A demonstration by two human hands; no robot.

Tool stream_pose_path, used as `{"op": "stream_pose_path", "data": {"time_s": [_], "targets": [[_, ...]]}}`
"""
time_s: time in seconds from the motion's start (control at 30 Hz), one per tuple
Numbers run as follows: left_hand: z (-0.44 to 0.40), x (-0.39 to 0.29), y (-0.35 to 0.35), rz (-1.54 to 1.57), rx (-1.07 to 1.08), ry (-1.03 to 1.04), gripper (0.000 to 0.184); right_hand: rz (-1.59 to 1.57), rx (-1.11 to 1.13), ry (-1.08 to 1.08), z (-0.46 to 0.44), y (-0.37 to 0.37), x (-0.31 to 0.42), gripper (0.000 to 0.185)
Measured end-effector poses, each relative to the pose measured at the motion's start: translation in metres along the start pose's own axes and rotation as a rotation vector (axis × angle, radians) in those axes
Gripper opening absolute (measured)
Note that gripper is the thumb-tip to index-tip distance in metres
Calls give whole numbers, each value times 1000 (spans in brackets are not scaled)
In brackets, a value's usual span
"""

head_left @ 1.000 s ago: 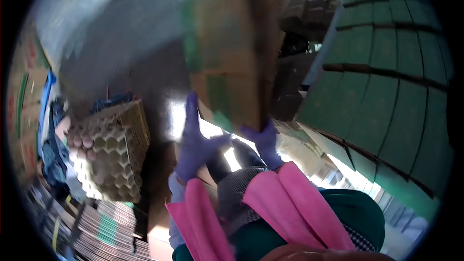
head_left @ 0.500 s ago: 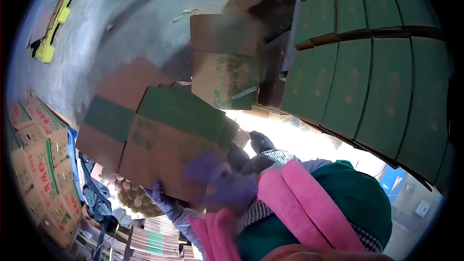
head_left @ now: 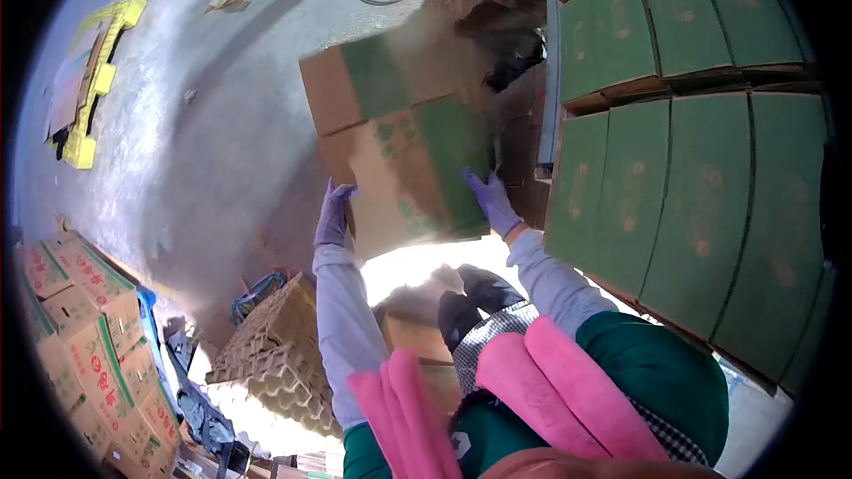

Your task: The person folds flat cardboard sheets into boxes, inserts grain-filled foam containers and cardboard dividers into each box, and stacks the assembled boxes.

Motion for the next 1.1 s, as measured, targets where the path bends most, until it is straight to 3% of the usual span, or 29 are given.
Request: {"op": "stream_pose_path", "data": {"time_s": [0.07,0.13,0.2,0.27,0.37,0.4,0.47,0.57,0.6,0.67,0.77,0.83,0.93,0.97,1.03,1.1], "targets": [[-27,61,-46,30,-93,-131,44,18,36,-7,-13,3,-8,69],[-11,49,-21,21,-65,-171,45,-5,-177,-93,-6,-5,-3,62],[2,34,0,-17,5,-148,44,-186,-78,-5,4,-12,9,57],[6,30,-7,-139,-10,-126,44,-540,339,241,24,-9,62,53],[37,4,-25,-128,-49,-126,45,-461,655,278,57,9,77,54],[58,-8,-29,-91,-63,-135,45,-313,708,356,72,14,72,79],[103,-15,-63,-155,-270,-147,47,-260,606,335,116,27,74,88],[149,-7,-134,-82,-257,-56,60,-91,565,-110,160,35,139,98],[159,-27,-136,-322,-385,93,64,-297,624,-29,176,32,173,93],[189,-83,-102,-807,-629,404,73,-154,568,-79,195,21,227,90],[229,-139,42,-375,-204,325,113,-135,518,-150,223,31,254,87],[248,-159,114,-599,-137,520,105,-81,542,-264,257,28,288,88],[283,-150,100,-36,-167,315,92,221,543,-744,301,22,331,89],[293,-144,83,64,-243,275,81,224,562,-827,311,20,336,89],[288,-127,56,420,-216,130,76,228,601,-988,333,17,341,88],[266,-94,9,534,-197,30,69,236,646,-976,330,26,320,80]]}}
Point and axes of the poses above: each hand's wrist, its own z-axis away from the middle knuckle, its own y-axis out of the palm, x = y × z, the point moved 7 cm from there along -z, towards the middle knuckle, and after that the axes turned 2 degrees about -x, right-handed, at the moved point
